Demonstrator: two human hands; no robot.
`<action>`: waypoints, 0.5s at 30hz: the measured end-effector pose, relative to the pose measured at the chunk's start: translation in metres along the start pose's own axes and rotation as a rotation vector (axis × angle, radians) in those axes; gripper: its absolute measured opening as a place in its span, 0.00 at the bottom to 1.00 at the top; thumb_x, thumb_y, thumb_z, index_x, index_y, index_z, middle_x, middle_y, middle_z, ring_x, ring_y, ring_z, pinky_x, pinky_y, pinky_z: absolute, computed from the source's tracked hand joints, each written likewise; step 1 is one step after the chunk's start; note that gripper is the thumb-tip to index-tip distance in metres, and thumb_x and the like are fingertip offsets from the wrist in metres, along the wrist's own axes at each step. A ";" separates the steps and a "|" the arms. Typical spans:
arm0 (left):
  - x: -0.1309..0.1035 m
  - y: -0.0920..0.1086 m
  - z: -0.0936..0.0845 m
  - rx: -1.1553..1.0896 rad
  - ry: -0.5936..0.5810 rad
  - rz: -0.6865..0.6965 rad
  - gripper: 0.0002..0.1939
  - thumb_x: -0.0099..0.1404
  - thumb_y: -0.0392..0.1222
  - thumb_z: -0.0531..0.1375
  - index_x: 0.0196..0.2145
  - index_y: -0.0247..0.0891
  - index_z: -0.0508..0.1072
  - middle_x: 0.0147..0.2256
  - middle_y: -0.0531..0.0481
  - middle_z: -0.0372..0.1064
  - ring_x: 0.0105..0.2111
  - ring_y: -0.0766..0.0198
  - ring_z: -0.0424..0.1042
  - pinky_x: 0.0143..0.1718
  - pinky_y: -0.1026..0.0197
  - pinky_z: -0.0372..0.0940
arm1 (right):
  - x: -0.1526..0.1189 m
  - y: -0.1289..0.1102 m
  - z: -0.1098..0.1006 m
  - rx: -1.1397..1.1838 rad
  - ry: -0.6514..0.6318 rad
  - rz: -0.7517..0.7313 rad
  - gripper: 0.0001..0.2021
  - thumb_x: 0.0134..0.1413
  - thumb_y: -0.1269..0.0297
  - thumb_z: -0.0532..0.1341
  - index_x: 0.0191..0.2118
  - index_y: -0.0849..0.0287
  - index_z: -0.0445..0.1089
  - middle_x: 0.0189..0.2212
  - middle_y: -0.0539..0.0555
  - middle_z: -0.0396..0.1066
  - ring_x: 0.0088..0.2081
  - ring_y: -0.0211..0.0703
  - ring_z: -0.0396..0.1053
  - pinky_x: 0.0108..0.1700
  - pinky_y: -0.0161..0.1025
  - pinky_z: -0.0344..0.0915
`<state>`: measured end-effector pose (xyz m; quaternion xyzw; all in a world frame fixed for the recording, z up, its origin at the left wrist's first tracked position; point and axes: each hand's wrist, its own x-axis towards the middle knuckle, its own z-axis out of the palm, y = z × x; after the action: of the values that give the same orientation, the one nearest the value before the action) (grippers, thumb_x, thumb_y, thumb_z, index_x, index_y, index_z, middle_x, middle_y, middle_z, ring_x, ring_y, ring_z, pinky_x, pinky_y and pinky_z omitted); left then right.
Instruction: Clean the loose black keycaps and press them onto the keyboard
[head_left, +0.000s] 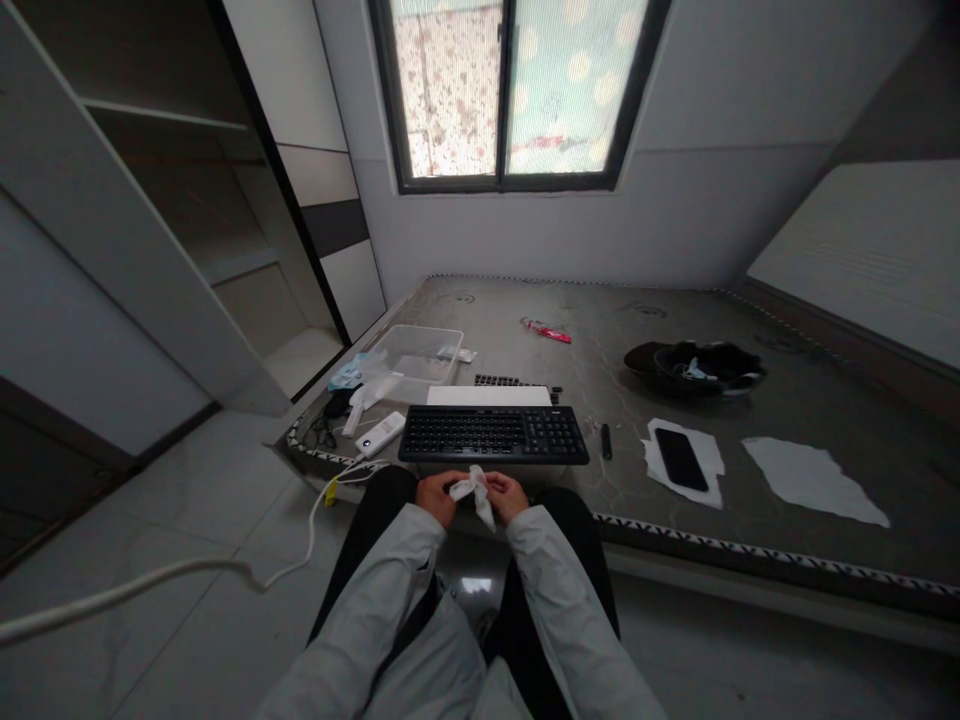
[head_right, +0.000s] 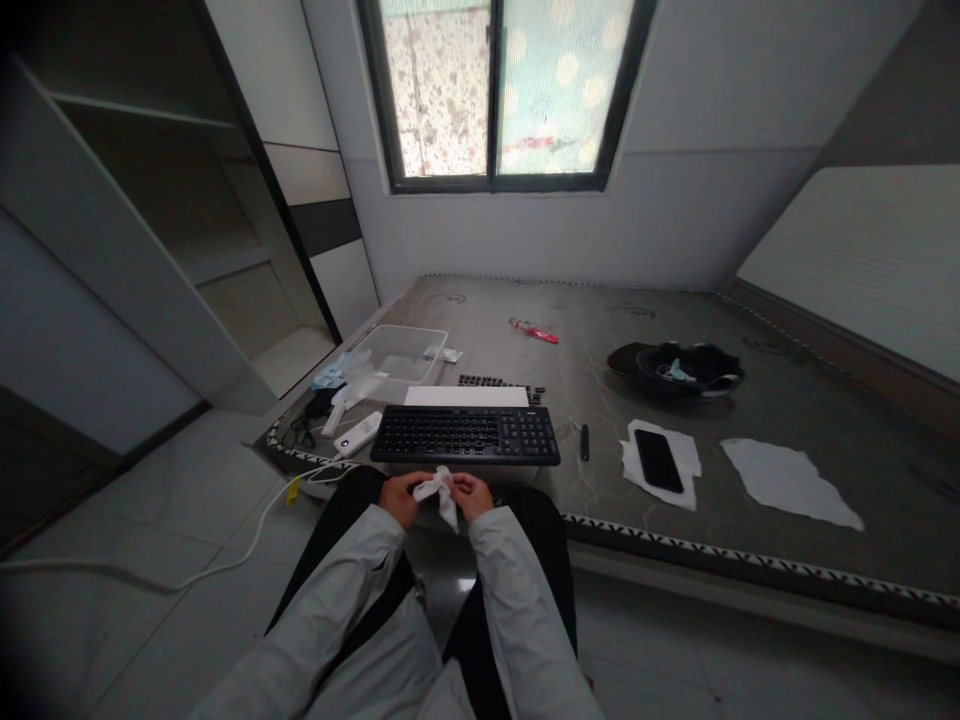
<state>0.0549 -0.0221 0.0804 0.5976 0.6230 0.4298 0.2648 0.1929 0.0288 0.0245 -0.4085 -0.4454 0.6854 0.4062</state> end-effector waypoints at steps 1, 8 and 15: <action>0.001 -0.002 0.001 -0.016 0.014 -0.009 0.10 0.50 0.40 0.59 0.32 0.38 0.76 0.30 0.50 0.75 0.31 0.62 0.72 0.33 0.64 0.64 | 0.000 -0.001 0.000 0.009 0.007 -0.018 0.19 0.27 0.52 0.67 0.27 0.60 0.69 0.23 0.52 0.73 0.26 0.41 0.69 0.30 0.36 0.64; 0.008 -0.009 0.005 -0.226 0.034 -0.163 0.15 0.46 0.45 0.62 0.32 0.34 0.74 0.29 0.48 0.74 0.30 0.61 0.71 0.33 0.62 0.65 | -0.001 -0.007 0.003 0.009 0.030 -0.051 0.19 0.29 0.53 0.65 0.31 0.60 0.70 0.26 0.53 0.74 0.30 0.44 0.70 0.34 0.39 0.65; 0.011 -0.008 0.004 -0.317 0.048 -0.210 0.16 0.47 0.46 0.62 0.31 0.32 0.74 0.29 0.48 0.74 0.29 0.62 0.70 0.34 0.62 0.64 | -0.012 -0.021 0.008 -0.073 0.164 -0.395 0.19 0.39 0.66 0.59 0.43 0.56 0.65 0.37 0.54 0.70 0.40 0.42 0.67 0.41 0.38 0.64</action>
<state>0.0526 -0.0095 0.0730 0.4697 0.6124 0.5067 0.3842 0.1932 0.0214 0.0485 -0.3821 -0.5070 0.5402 0.5523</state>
